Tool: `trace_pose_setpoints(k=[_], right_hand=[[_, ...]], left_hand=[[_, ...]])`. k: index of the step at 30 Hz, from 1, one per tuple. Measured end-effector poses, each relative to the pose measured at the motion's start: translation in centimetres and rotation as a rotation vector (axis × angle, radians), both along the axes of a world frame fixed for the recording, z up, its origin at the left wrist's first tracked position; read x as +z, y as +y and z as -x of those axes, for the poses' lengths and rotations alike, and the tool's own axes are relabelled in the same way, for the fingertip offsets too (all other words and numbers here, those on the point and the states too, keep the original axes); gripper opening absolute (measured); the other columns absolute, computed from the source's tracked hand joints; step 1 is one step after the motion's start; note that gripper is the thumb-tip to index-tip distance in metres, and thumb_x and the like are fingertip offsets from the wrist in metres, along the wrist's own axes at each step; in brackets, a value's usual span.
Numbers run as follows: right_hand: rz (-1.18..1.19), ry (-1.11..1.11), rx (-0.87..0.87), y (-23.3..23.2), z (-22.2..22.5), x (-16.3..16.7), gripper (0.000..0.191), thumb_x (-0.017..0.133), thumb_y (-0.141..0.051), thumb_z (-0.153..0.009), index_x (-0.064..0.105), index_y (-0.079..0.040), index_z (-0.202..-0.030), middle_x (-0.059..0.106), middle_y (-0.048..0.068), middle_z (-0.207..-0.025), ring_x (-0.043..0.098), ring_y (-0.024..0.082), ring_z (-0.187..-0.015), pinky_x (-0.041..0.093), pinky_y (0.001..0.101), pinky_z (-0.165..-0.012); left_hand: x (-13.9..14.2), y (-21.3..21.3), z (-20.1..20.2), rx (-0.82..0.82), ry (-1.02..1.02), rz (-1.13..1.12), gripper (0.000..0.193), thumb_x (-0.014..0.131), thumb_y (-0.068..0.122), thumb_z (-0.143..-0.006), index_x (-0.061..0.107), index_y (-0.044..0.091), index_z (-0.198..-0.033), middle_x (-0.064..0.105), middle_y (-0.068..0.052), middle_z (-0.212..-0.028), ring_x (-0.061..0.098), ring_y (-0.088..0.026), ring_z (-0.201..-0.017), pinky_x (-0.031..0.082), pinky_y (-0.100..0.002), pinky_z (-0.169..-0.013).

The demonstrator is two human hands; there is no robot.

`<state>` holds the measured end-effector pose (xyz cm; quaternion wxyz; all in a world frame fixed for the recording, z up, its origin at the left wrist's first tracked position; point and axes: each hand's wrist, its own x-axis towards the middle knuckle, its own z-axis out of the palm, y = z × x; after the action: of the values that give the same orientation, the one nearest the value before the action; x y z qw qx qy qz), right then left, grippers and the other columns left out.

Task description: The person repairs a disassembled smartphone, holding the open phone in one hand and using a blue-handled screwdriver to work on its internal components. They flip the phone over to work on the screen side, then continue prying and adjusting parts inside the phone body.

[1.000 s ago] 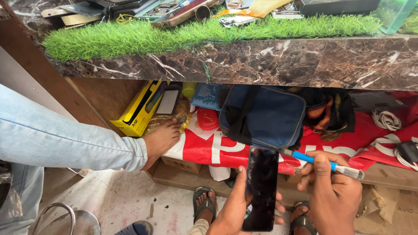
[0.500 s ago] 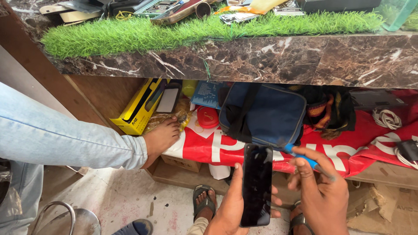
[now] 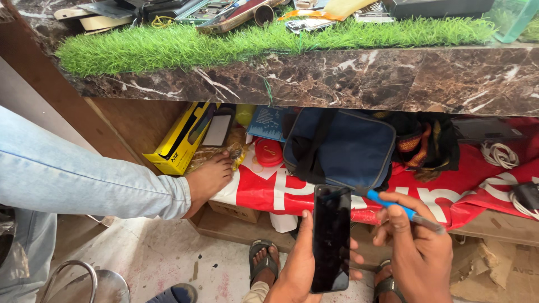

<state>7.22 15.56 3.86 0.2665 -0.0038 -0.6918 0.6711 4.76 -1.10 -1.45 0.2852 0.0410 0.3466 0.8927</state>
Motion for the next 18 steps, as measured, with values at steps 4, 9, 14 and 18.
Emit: trace_pose_setpoints(k=[4,9,14,18], right_hand=[[-0.133,-0.014,0.03,-0.22,-0.12,-0.29,0.023,0.057,-0.017,-0.105,0.074,0.0,-0.107,0.064,0.005,-0.072,0.061,0.011,-0.062,0.05,0.0247,-0.058],[-0.101,-0.035,-0.045,-0.27,0.32,-0.28,0.025,0.057,-0.017,-0.1,0.069,-0.002,-0.115,0.065,0.002,-0.078,0.061,0.01,-0.063,0.05,0.0241,-0.058],[-0.053,0.062,-0.01,0.22,-0.25,-0.19,0.024,0.053,-0.019,-0.108,0.069,0.0,-0.112,0.064,0.002,-0.072,0.063,0.008,-0.066,0.053,0.0229,-0.064],[-0.155,-0.035,-0.004,-0.34,-0.12,-0.34,0.023,0.059,-0.017,-0.103,0.074,0.0,-0.107,0.066,0.005,-0.07,0.062,0.011,-0.062,0.051,0.0259,-0.058]], left_hand=[[0.16,-0.17,-0.06,0.026,0.003,-0.004,0.083,0.022,0.072,-0.102,0.059,0.006,-0.135,0.066,-0.012,-0.102,0.071,-0.026,-0.09,0.062,-0.043,-0.07],[0.2,-0.2,0.0,-0.009,-0.007,-0.027,0.083,0.021,0.073,-0.099,0.058,0.008,-0.135,0.067,-0.012,-0.101,0.071,-0.027,-0.087,0.062,-0.043,-0.07],[0.15,-0.1,0.02,0.032,-0.002,-0.025,0.085,0.022,0.074,-0.101,0.058,0.005,-0.134,0.067,-0.014,-0.102,0.072,-0.027,-0.088,0.062,-0.045,-0.07],[0.16,-0.41,-0.05,-0.007,-0.014,-0.076,0.085,0.021,0.074,-0.1,0.059,0.004,-0.132,0.068,-0.014,-0.102,0.072,-0.029,-0.088,0.063,-0.045,-0.071]])
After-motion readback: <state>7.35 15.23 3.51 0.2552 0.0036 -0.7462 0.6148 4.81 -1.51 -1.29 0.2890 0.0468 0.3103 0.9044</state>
